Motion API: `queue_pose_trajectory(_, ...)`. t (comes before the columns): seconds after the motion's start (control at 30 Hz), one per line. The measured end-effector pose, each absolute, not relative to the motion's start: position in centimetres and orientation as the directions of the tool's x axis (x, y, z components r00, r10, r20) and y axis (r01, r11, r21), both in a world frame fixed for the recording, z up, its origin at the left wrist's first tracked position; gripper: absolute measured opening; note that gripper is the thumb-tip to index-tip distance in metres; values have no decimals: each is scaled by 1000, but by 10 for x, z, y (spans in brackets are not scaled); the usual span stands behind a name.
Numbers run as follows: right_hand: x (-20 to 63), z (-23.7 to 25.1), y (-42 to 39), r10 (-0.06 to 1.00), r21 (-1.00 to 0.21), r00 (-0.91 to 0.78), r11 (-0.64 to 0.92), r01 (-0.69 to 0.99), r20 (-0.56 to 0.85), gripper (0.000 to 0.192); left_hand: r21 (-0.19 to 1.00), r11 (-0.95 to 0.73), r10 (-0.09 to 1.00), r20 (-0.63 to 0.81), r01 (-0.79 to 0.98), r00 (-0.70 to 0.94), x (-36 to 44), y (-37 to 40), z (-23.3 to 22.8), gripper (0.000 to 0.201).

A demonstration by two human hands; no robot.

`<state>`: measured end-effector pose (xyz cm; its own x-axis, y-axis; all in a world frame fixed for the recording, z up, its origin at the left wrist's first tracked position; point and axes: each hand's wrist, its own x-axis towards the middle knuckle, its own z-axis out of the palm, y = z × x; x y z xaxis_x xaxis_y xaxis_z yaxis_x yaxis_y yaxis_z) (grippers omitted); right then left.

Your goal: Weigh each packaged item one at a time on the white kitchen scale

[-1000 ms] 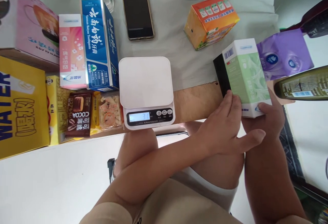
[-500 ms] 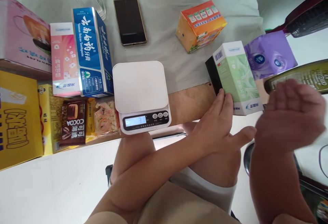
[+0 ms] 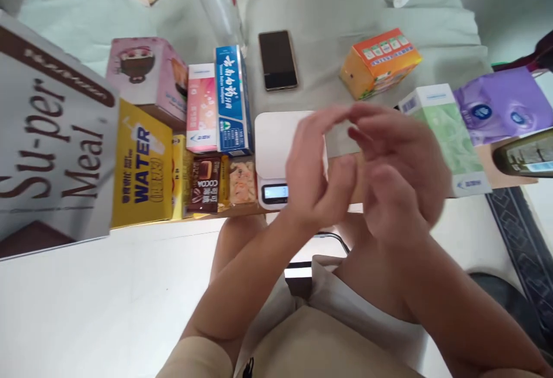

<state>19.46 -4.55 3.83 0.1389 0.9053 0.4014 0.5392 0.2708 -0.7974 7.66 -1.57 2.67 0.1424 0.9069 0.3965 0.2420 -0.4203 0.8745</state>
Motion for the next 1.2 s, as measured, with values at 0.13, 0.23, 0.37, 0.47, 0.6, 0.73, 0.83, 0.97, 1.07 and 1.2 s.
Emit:
queue_pose_trajectory(0.13, 146, 38, -5, 943, -839, -28, 308, 450, 331, 35, 839, -290, 930, 361, 461, -70, 26, 6, 33, 36)
queue_pose_trajectory(0.23, 123, 28, 19, 966, -732, -146, 257, 631, 214, 43, 858, -140, 953, 253, 494, -169, -3, 15, 31, 30)
queue_pose_trajectory(0.37, 104, 15, 36, 977, -604, -172, 213, 768, 125, 54, 763, 14, 981, 116, 646, -157, -21, 21, 28, 52)
queue_pose_trajectory(0.47, 95, 10, 41, 983, -547, -167, 183, 817, 81, 58, 733, -9, 992, 90, 681, -84, -26, 23, 25, 61)
queue_pose_trajectory(0.6, 91, 6, 45, 974, -533, -222, 211, 819, 44, 62, 734, 4, 995, 64, 679, -76, -30, 25, 21, 66)
queue_pose_trajectory(0.73, 90, 9, 46, 976, -558, -216, 183, 810, 6, 64, 716, 59, 989, 52, 695, -137, -37, 26, 16, 67)
queue_pose_trajectory(0.83, 87, 13, 45, 968, -534, -250, 222, 816, 19, 62, 708, 76, 978, 82, 702, -189, -42, 29, 15, 64)
queue_pose_trajectory(0.97, 79, 10, 43, 941, -498, -337, 305, 812, 26, 58, 701, 118, 974, 55, 703, -219, -42, 35, 17, 68)
queue_pose_trajectory(1.07, 74, 4, 46, 946, -478, -323, 284, 831, 1, 52, 707, 165, 972, 2, 687, -235, -41, 39, 18, 68)
queue_pose_trajectory(1.2, 71, -2, 53, 957, -498, -288, 266, 825, 35, 44, 691, 207, 964, -22, 693, -266, -40, 38, 20, 60)
